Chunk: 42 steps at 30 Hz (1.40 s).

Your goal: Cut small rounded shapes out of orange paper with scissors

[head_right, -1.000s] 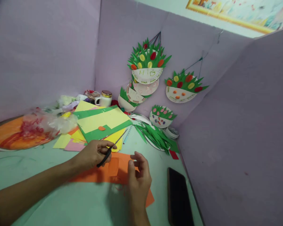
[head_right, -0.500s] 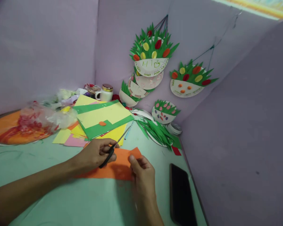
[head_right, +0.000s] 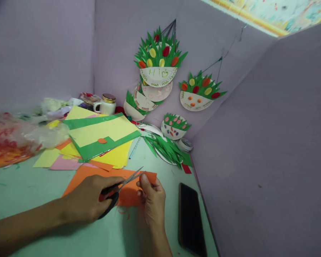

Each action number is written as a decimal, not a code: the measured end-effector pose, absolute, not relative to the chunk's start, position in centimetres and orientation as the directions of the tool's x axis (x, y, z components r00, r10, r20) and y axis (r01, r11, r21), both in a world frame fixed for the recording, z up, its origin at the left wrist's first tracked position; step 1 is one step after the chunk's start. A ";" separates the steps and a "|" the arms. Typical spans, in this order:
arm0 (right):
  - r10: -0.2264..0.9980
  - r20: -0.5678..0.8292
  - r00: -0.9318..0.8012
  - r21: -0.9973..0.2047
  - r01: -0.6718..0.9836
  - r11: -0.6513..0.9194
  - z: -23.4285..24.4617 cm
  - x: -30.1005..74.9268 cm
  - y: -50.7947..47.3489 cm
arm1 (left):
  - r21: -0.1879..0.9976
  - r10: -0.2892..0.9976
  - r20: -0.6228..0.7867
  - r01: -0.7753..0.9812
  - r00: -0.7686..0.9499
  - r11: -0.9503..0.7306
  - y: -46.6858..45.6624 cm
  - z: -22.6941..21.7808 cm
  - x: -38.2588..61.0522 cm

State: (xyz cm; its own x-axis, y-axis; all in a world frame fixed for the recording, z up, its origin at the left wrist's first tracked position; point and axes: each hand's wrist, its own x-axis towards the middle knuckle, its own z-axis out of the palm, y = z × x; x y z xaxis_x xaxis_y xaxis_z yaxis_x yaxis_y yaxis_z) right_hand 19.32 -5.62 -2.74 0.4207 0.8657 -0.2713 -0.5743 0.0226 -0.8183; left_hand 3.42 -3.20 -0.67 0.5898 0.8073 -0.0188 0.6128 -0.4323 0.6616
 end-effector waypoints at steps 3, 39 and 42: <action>0.899 -0.273 0.343 -0.772 -0.635 0.008 -2.6 18.9 -5.7 | 0.654 0.809 -0.009 0.616 0.588 -0.440 -3.2 -0.7 3.5; 0.923 -0.248 0.295 -0.795 -0.607 -0.019 -2.5 19.2 -5.7 | 0.711 0.750 0.064 0.498 0.658 -0.497 -2.6 -1.1 2.9; 0.923 -0.234 0.304 -0.814 -0.580 -0.015 -2.4 19.4 -5.6 | 0.714 0.731 0.061 0.481 0.680 -0.508 -2.4 -1.1 2.7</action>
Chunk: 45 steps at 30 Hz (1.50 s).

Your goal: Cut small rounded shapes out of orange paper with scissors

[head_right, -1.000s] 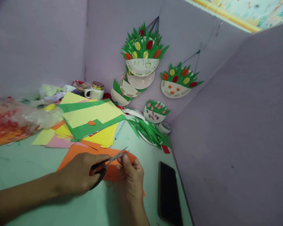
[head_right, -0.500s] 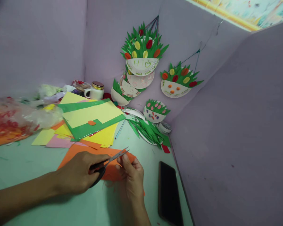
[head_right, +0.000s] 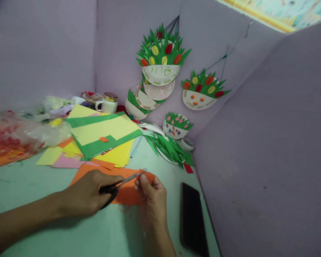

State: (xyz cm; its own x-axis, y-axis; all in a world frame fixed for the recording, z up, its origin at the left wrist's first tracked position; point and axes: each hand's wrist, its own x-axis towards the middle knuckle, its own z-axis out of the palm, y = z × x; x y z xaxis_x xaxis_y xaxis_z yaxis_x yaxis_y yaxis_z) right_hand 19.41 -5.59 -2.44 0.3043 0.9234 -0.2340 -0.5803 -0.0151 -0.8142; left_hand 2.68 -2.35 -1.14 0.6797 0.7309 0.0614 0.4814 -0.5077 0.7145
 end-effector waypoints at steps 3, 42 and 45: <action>0.929 -0.217 0.298 -0.820 -0.572 -0.008 -2.3 19.5 -5.5 | 0.714 0.724 0.069 0.473 0.686 -0.516 -2.2 -1.2 2.6; 0.922 -0.145 0.358 -0.911 -0.412 0.017 -2.0 20.0 -5.8 | 0.944 0.768 -0.069 0.291 0.636 -0.155 -1.4 -1.1 2.8; 0.964 -0.146 0.223 -0.964 -0.249 -0.088 -2.2 19.7 -6.1 | 0.979 0.883 -0.132 0.198 0.449 0.046 -1.2 -0.9 3.0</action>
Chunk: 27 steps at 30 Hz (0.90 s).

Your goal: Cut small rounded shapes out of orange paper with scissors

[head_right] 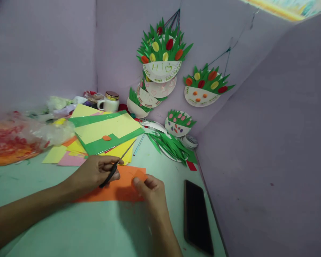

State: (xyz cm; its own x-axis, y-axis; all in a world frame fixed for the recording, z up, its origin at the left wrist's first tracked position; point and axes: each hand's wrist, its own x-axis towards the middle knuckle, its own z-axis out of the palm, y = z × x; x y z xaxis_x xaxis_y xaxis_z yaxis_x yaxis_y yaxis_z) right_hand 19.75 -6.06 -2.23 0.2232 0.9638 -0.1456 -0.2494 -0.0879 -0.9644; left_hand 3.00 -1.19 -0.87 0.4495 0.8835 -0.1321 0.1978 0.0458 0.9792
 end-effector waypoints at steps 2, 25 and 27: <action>0.981 -0.178 0.075 -0.973 -0.164 -0.164 -2.5 19.4 -6.2 | 0.983 0.901 -0.164 0.138 0.401 0.118 -1.2 -0.7 3.1; 0.906 -0.078 0.416 -0.962 -0.270 0.041 -2.5 20.3 -5.8 | 0.783 0.799 0.059 0.469 0.598 -0.408 -2.6 -1.1 2.7; 0.907 -0.054 0.418 -0.965 -0.254 0.059 -2.4 20.3 -5.8 | 0.757 0.779 0.064 0.478 0.623 -0.445 -2.8 -1.2 2.8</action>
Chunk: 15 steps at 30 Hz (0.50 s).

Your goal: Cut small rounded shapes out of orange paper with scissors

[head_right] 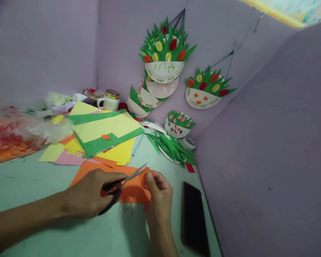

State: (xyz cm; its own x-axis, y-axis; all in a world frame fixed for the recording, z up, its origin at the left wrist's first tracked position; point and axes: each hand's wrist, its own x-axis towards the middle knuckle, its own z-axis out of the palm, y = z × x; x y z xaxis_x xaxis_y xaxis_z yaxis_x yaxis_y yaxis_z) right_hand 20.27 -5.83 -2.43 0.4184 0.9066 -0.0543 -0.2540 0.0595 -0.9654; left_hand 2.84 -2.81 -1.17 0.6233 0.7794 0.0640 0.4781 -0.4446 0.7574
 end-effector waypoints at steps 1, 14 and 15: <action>0.910 -0.045 0.413 -0.968 -0.243 0.063 -2.4 20.2 -5.9 | 0.758 0.773 0.061 0.475 0.631 -0.447 -2.9 -1.2 2.9; 0.928 -0.009 0.373 -0.975 -0.208 0.074 -2.3 19.6 -6.1 | 0.776 0.761 0.022 0.469 0.649 -0.422 -2.7 -0.6 2.9; 0.927 -0.011 0.374 -0.975 -0.211 0.074 -2.3 19.6 -6.1 | 0.775 0.762 0.030 0.466 0.647 -0.426 -2.7 -0.7 2.9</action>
